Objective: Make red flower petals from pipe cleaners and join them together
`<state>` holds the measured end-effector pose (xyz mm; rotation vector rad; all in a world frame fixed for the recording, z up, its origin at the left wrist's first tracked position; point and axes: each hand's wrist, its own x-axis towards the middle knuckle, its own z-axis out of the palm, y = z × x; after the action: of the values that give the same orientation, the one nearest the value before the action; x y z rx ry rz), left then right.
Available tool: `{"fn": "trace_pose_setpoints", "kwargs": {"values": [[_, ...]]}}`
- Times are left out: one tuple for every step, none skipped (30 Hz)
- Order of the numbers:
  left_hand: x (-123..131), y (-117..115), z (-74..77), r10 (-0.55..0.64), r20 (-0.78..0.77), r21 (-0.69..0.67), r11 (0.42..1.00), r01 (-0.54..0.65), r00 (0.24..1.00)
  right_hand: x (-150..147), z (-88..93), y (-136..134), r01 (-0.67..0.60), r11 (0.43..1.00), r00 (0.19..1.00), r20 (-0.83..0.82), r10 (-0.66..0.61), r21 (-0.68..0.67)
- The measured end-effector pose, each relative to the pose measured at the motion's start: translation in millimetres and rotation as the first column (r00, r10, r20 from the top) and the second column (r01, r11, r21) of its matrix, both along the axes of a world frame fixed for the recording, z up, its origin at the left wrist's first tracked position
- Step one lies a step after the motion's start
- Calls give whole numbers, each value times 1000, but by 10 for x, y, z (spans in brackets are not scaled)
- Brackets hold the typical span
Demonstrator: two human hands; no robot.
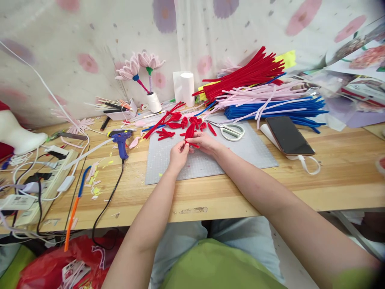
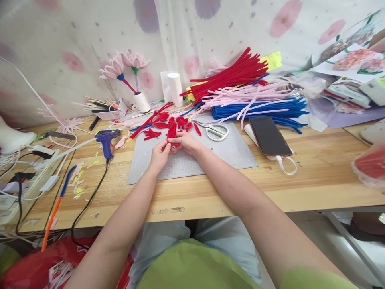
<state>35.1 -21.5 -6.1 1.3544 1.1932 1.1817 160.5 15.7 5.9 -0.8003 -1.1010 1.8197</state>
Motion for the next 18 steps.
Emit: {"fn": "trace_pose_setpoints", "kwargs": {"values": [[13, -5, 11, -18, 80, -31, 999, 20, 997, 5, 14, -4, -4, 1000, 1000, 3, 4, 2], [22, -12, 27, -28, 142, -55, 998, 36, 990, 11, 26, -8, -6, 1000, 1000, 7, 6, 4], [26, -18, 44, -33, 183, -71, 996, 46, 983, 17, 34, -13, -11, 1000, 1000, 5, 11, 2], [24, -22, 62, -36, 208, -81, 995, 54, 977, 24, 38, -17, -26, 1000, 1000, -1, 26, -3], [18, -25, 78, -40, 223, -87, 994, 61, 974, 32, 40, -21, -53, 999, 999, -12, 53, -13], [7, -25, 90, -47, 231, -88, 994, 68, 972, 40, 39, -23, -88, 996, 996, -27, 87, -25], [-6, -21, 97, -54, 231, -82, 994, 75, 971, 49, 37, -22, -123, 992, 992, -47, 121, -37], [-20, -15, 100, -61, 221, -76, 994, 79, 973, 59, 33, -18, -141, 989, 988, -66, 138, -47], [-33, -7, 97, -63, 199, -72, 994, 79, 978, 70, 29, -9, -132, 990, 988, -82, 127, -53], [-45, 1, 92, -58, 163, -72, 995, 71, 985, 82, 24, 2, -94, 994, 992, -87, 89, -55], [-54, 10, 83, -48, 121, -75, 996, 57, 992, 94, 19, 16, -37, 998, 996, -78, 33, -51], [-60, 17, 75, -36, 79, -78, 996, 42, 996, 106, 15, 31, 22, 999, 998, -57, -24, -39], [-63, 23, 66, -28, 45, -82, 996, 31, 999, 117, 12, 45, 70, 997, 997, -29, -70, -19], [-63, 27, 60, -26, 24, -83, 996, 28, 999, 127, 11, 55, 96, 995, 995, -2, -96, 5], [-61, 29, 57, -33, 13, -85, 996, 34, 999, 136, 13, 62, 96, 995, 995, 20, -97, 29], [-59, 30, 57, -46, 13, -88, 995, 47, 999, 142, 19, 65, 81, 995, 996, 33, -82, 51], [-55, 31, 60, -63, 17, -92, 994, 64, 998, 147, 29, 64, 57, 996, 997, 38, -60, 69], [-53, 31, 65, -79, 24, -96, 992, 81, 997, 150, 42, 61, 31, 996, 998, 43, -35, 83]]}}
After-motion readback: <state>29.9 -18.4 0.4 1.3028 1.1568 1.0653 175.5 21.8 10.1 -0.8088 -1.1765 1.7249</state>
